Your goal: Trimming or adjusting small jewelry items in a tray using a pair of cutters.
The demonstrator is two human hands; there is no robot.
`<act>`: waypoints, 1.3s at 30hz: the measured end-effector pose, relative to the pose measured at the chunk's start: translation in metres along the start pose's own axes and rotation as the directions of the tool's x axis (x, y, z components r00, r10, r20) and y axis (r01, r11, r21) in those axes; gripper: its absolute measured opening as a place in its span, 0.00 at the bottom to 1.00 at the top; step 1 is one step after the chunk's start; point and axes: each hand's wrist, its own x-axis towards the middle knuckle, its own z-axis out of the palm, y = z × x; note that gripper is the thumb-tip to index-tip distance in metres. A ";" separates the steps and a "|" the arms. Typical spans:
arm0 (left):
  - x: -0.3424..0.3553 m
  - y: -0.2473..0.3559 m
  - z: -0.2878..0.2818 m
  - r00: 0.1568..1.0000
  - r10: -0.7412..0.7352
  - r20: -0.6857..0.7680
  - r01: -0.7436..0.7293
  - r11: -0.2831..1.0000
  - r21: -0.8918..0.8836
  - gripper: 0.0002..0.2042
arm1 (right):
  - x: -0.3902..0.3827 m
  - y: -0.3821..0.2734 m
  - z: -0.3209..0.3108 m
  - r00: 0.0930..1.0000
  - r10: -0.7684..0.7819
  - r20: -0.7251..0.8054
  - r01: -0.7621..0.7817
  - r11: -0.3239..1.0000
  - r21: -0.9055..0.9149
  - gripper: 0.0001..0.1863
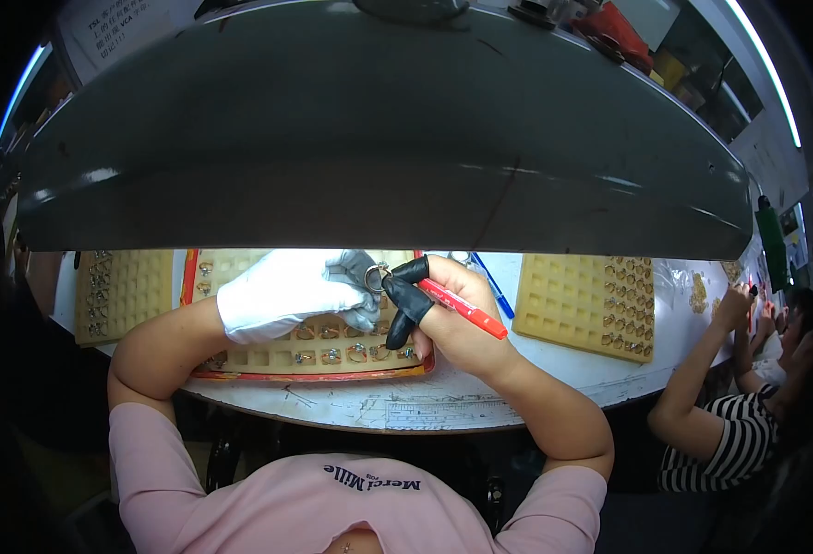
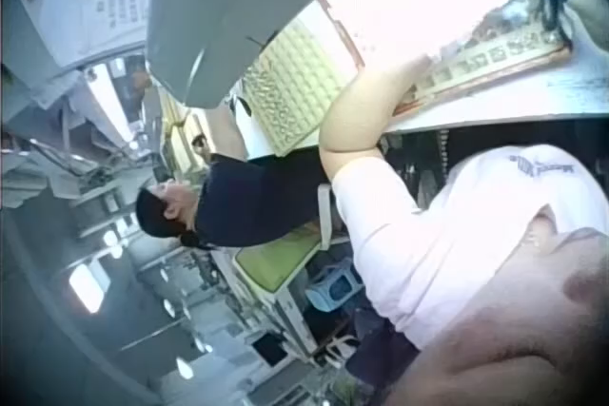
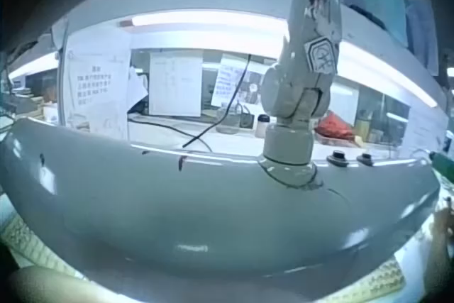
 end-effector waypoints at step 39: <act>0.005 -0.003 0.005 0.995 -0.025 0.093 0.054 0.948 -0.315 0.13 | 0.006 0.021 -0.010 0.880 -0.466 0.090 0.434 0.712 -0.552 0.17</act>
